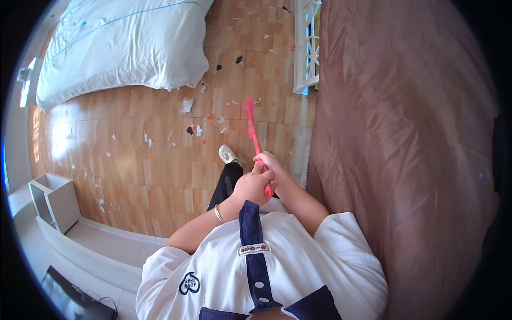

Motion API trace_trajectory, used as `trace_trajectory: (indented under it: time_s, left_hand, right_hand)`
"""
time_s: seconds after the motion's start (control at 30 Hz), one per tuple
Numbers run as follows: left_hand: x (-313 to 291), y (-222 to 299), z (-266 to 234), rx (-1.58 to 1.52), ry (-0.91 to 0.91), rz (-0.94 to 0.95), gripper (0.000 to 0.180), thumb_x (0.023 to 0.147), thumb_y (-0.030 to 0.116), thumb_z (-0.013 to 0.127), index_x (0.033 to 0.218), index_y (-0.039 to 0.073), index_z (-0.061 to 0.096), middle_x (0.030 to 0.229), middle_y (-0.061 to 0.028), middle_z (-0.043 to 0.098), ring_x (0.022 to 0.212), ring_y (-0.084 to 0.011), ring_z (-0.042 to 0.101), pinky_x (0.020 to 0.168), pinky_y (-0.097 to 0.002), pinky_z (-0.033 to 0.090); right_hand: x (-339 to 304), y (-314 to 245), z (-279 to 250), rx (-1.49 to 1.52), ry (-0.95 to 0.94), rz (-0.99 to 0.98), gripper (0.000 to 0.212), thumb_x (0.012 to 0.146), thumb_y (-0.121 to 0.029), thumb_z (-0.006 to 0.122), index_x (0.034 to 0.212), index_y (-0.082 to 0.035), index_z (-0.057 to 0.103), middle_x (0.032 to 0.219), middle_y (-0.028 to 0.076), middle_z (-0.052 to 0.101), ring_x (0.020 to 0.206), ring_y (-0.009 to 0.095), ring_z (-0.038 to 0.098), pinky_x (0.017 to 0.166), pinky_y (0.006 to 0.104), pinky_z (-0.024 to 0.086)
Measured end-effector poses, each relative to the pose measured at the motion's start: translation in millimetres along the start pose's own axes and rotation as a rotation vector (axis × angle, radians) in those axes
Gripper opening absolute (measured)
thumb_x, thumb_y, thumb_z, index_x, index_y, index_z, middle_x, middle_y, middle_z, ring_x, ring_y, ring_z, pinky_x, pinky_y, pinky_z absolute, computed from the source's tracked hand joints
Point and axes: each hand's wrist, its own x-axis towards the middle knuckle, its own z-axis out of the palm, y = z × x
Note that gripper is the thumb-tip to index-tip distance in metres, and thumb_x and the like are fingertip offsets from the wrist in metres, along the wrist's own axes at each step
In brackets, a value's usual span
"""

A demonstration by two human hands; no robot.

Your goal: The person sweeps scattered debris on a wooden floor using a red broom, gathering the pieces into a central pile. The person moves around the room to collect debris from different areas, including near a bed and a small table.

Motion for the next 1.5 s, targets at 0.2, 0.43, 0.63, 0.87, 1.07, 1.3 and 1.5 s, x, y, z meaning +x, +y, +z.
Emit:
trace_trajectory:
  time_s: [0.2, 0.43, 0.63, 0.87, 1.07, 1.3, 1.5]
  left_hand:
    - [24, -2, 39, -0.190, -0.138, 0.208, 0.017, 0.081, 0.021, 0.063, 0.093, 0.010, 0.057, 0.103, -0.0139, 0.056, 0.086, -0.0337, 0.059, 0.072, -0.0394, 0.050]
    - [67, 19, 110, -0.280, -0.293, 0.172, 0.036, 0.081, 0.037, 0.063, 0.103, 0.008, 0.057, 0.095, -0.0162, 0.060, 0.085, -0.0359, 0.060, 0.075, -0.0398, 0.048]
    - [85, 26, 160, -0.153, -0.273, 0.018, 0.035, 0.081, 0.037, 0.062, 0.098, 0.007, 0.056, 0.084, -0.0169, 0.061, 0.079, -0.0357, 0.061, 0.070, -0.0422, 0.049]
    - [82, 79, 108, 0.082, -0.098, -0.128, 0.032, 0.080, 0.036, 0.062, 0.082, 0.005, 0.054, 0.069, -0.0176, 0.059, 0.060, -0.0333, 0.060, 0.054, -0.0416, 0.048]
    - [103, 103, 120, 0.146, 0.036, 0.105, 0.027, 0.080, 0.034, 0.061, 0.083, 0.007, 0.057, 0.070, -0.0170, 0.056, 0.059, -0.0311, 0.059, 0.053, -0.0399, 0.047]
    - [191, 67, 131, -0.163, 0.068, 0.047, 0.026, 0.082, 0.033, 0.059, 0.091, 0.009, 0.057, 0.084, -0.0161, 0.059, 0.073, -0.0353, 0.061, 0.064, -0.0435, 0.049]
    - [257, 39, 92, -0.159, 0.003, 0.002, 0.025, 0.083, 0.032, 0.056, 0.084, 0.007, 0.057, 0.079, -0.0169, 0.063, 0.073, -0.0360, 0.061, 0.064, -0.0459, 0.048]
  right_hand:
    - [-23, 14, -70, 0.389, 0.094, 0.145, 0.014, 0.084, -0.021, 0.052, 0.082, -0.006, 0.052, 0.066, 0.005, 0.056, 0.057, 0.016, 0.055, 0.051, 0.0311, 0.046]
    - [-20, 37, -168, 0.417, 0.214, 0.046, 0.018, 0.085, -0.023, 0.049, 0.075, -0.009, 0.047, 0.066, 0.005, 0.053, 0.059, 0.019, 0.052, 0.058, 0.0333, 0.045]
    - [24, 61, -223, 0.335, -0.012, 0.144, 0.024, 0.086, -0.026, 0.046, 0.067, -0.011, 0.046, 0.061, 0.005, 0.052, 0.056, 0.020, 0.052, 0.055, 0.0335, 0.044]
    - [-4, -19, -157, 0.202, -0.044, 0.298, 0.028, 0.088, -0.025, 0.046, 0.065, -0.011, 0.043, 0.054, 0.001, 0.048, 0.049, 0.014, 0.049, 0.050, 0.0274, 0.043]
    - [-23, -64, -174, 0.313, -0.110, 0.157, 0.012, 0.088, -0.018, 0.048, 0.081, -0.010, 0.042, 0.062, 0.002, 0.049, 0.049, 0.012, 0.048, 0.046, 0.0279, 0.045]
    - [39, -129, -231, -0.034, 0.140, -0.018, 0.019, 0.086, -0.023, 0.051, 0.071, -0.011, 0.045, 0.057, 0.001, 0.050, 0.048, 0.014, 0.049, 0.044, 0.0289, 0.040]
    - [92, -179, -217, 0.000, 0.140, 0.036, 0.016, 0.081, -0.019, 0.054, 0.069, -0.011, 0.047, 0.059, 0.003, 0.051, 0.051, 0.017, 0.049, 0.047, 0.0333, 0.040]
